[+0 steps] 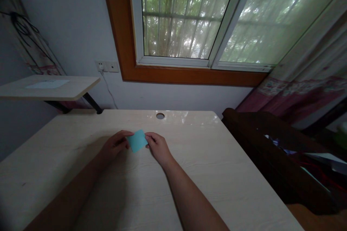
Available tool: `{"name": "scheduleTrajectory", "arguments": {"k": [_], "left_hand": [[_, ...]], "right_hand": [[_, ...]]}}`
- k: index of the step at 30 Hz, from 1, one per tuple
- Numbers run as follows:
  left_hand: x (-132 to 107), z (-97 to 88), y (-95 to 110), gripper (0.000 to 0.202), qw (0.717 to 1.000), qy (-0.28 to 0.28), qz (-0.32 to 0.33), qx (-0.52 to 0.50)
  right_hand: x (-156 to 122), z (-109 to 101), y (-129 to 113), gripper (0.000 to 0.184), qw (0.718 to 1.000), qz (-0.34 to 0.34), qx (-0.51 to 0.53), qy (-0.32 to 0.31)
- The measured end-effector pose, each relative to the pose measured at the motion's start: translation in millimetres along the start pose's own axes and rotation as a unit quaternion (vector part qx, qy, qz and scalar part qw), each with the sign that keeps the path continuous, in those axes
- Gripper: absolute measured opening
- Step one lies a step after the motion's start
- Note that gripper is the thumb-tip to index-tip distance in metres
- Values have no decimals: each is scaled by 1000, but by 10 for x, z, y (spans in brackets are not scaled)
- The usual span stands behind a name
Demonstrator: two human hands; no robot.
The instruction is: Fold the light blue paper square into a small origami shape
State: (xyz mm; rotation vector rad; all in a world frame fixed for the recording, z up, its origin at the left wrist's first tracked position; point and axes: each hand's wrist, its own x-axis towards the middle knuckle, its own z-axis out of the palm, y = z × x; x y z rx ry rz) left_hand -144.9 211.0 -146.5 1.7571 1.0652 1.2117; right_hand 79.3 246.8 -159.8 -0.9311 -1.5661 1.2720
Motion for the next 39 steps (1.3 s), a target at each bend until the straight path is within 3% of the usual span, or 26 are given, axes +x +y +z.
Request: {"name": "scheduleTrajectory", "arguments": {"k": [7, 12, 23, 29, 39], "left_hand": [[-18, 40, -53, 29, 1000, 1, -28, -9], [-14, 24, -104, 25, 998, -2, -50, 45], [29, 7, -95, 23, 996, 42, -39, 67], [37, -11, -175, 28, 992, 68, -23, 102], [20, 18, -146, 32, 994, 24, -8, 102]], "right_hand": [[3, 1, -7, 28, 1000, 5, -7, -9], [10, -4, 4, 28, 1000, 7, -5, -7], [-16, -14, -15, 31, 999, -39, -12, 24], [-7, 6, -25, 31, 999, -47, 12, 5], [-1, -22, -30, 23, 991, -116, -68, -26]]}}
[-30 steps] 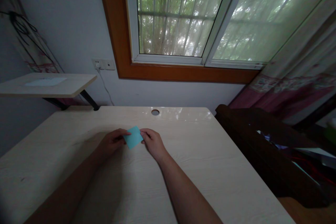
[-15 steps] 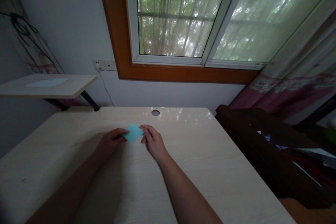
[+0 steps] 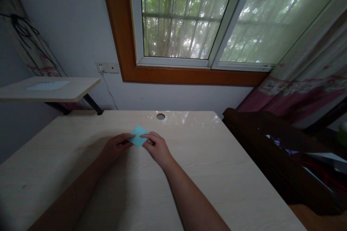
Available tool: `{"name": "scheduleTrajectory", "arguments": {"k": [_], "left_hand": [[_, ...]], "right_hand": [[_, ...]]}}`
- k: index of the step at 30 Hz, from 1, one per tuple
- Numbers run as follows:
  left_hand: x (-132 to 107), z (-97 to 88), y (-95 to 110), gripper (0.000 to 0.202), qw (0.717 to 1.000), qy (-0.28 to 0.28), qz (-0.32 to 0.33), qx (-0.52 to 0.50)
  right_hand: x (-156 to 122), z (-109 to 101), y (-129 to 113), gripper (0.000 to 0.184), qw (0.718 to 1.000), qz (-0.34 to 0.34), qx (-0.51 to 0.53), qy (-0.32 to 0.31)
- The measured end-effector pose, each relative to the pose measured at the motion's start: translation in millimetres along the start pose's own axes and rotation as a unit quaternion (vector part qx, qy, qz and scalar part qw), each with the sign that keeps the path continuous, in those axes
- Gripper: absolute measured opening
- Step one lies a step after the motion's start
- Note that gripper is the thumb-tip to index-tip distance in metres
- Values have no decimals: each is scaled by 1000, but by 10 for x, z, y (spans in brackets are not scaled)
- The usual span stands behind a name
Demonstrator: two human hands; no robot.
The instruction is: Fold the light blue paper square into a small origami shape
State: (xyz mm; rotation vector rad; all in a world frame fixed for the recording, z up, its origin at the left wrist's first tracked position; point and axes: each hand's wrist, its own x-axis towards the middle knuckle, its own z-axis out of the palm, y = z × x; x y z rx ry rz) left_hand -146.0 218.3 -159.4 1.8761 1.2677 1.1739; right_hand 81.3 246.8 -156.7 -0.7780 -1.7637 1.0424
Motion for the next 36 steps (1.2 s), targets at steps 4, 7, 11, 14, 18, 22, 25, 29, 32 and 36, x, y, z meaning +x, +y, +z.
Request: {"name": "scheduleTrajectory", "arguments": {"k": [4, 7, 11, 14, 18, 22, 25, 29, 32, 36], "left_hand": [[-16, -6, 14, 29, 1000, -15, 3, -4], [-20, -18, 46, 29, 1000, -21, 2, -8], [-28, -25, 48, 25, 1000, -15, 1, -8], [-34, -22, 23, 23, 1000, -7, -1, 0], [-35, -24, 23, 22, 1000, -5, 1, 13], [-31, -26, 86, 23, 999, -22, -3, 29], [-27, -25, 147, 25, 998, -38, -8, 42], [-28, -27, 177, 25, 998, -54, -17, 40], [-36, -14, 144, 27, 998, -51, -38, 30], [-51, 22, 92, 40, 997, -26, -57, -46]], "right_hand": [[4, 0, -32, 18, 1000, 0, 19, 4], [5, 10, -75, 17, 999, 18, 42, 3], [1, 20, -96, 17, 997, 35, 75, -3], [-1, 14, -92, 15, 996, 39, 76, -5], [4, -1, -96, 15, 998, 26, 49, 0], [1, 1, -86, 17, 999, 22, 40, 0], [-11, 14, -73, 16, 999, 34, 42, 4], [-27, 29, -68, 18, 998, 51, 47, 6], [-29, 33, -62, 21, 996, 72, 45, 9], [-24, 31, -48, 24, 993, 110, 48, 15]]}}
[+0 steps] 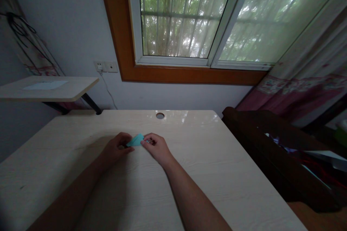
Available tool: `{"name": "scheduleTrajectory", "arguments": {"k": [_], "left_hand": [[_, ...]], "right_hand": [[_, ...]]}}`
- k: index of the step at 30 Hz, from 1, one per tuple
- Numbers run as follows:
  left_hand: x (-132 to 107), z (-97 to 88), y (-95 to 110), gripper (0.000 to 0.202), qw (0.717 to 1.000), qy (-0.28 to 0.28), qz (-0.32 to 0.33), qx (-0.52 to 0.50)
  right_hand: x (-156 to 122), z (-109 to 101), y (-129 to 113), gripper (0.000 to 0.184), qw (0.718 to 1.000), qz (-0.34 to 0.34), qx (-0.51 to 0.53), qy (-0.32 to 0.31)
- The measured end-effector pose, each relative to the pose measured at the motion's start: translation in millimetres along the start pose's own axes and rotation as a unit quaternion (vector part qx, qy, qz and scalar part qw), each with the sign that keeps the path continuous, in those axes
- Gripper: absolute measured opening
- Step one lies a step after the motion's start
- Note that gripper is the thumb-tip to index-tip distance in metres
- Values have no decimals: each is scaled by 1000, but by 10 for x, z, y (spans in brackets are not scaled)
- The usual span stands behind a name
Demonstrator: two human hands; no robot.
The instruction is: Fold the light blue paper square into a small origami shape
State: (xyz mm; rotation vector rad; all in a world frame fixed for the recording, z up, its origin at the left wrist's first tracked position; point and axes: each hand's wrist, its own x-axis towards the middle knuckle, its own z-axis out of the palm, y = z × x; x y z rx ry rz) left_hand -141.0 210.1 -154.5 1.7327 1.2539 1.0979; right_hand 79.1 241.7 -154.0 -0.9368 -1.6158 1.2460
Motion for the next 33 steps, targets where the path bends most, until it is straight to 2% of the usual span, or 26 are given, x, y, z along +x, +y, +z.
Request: {"name": "scheduleTrajectory", "arguments": {"k": [3, 10, 19, 24, 29, 33], "left_hand": [[3, 9, 7, 46, 1000, -1, 2, -15], [18, -18, 103, 28, 997, -50, -17, 63], [24, -25, 82, 22, 997, -43, -4, 67], [31, -29, 64, 26, 996, -40, -13, 75], [33, -21, 88, 26, 998, -41, -23, 52], [33, -23, 121, 26, 997, -40, -22, 59]], "right_hand": [[4, -3, 11, 24, 1000, 4, 9, 2], [9, -1, 47, 23, 1000, -6, 11, -2], [7, 25, 106, 24, 1000, -10, 26, -6], [8, 33, 44, 38, 998, -26, 59, -23], [-3, 22, 9, 25, 999, -12, 5, -29], [-6, 8, 31, 24, 998, -13, -52, -24]]}}
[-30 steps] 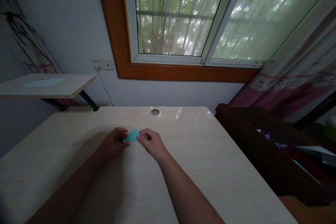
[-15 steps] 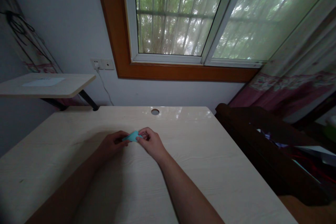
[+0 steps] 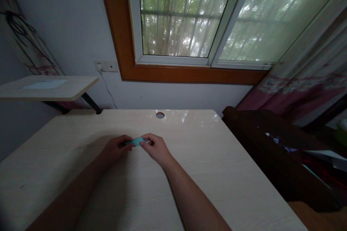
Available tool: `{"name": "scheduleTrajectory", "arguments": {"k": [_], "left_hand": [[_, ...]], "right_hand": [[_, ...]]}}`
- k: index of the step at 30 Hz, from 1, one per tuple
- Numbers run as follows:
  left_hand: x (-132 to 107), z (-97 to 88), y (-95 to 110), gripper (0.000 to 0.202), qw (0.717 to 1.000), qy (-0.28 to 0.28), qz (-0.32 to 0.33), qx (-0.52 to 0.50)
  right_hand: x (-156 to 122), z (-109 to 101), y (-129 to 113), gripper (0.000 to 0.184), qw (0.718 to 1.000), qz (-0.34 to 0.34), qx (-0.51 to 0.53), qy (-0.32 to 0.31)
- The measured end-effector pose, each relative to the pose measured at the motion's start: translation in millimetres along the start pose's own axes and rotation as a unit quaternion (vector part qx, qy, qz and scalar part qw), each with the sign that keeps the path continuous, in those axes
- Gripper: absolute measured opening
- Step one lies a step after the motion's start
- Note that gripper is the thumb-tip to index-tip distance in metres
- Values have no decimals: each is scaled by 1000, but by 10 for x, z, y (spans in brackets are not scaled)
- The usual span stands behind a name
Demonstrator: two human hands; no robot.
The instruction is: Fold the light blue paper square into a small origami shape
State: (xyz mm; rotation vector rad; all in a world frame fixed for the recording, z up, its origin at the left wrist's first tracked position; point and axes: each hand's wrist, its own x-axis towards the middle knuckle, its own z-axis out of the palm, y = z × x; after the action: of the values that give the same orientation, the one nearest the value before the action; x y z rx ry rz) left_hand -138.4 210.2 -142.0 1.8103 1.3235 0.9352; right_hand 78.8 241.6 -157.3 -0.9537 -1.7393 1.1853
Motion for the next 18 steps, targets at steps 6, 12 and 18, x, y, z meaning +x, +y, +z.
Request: {"name": "scheduleTrajectory", "arguments": {"k": [6, 12, 18], "left_hand": [[-2, 9, -53, 28, 1000, 3, 4, 8], [-2, 9, -52, 26, 1000, 3, 0, -7], [-2, -12, -40, 25, 999, 6, -8, -31]], "right_hand": [[13, -16, -8, 20, 998, -43, -36, 20], [24, -17, -37, 15, 997, -61, -37, 14], [17, -13, -37, 15, 999, -40, -23, 7]]}}
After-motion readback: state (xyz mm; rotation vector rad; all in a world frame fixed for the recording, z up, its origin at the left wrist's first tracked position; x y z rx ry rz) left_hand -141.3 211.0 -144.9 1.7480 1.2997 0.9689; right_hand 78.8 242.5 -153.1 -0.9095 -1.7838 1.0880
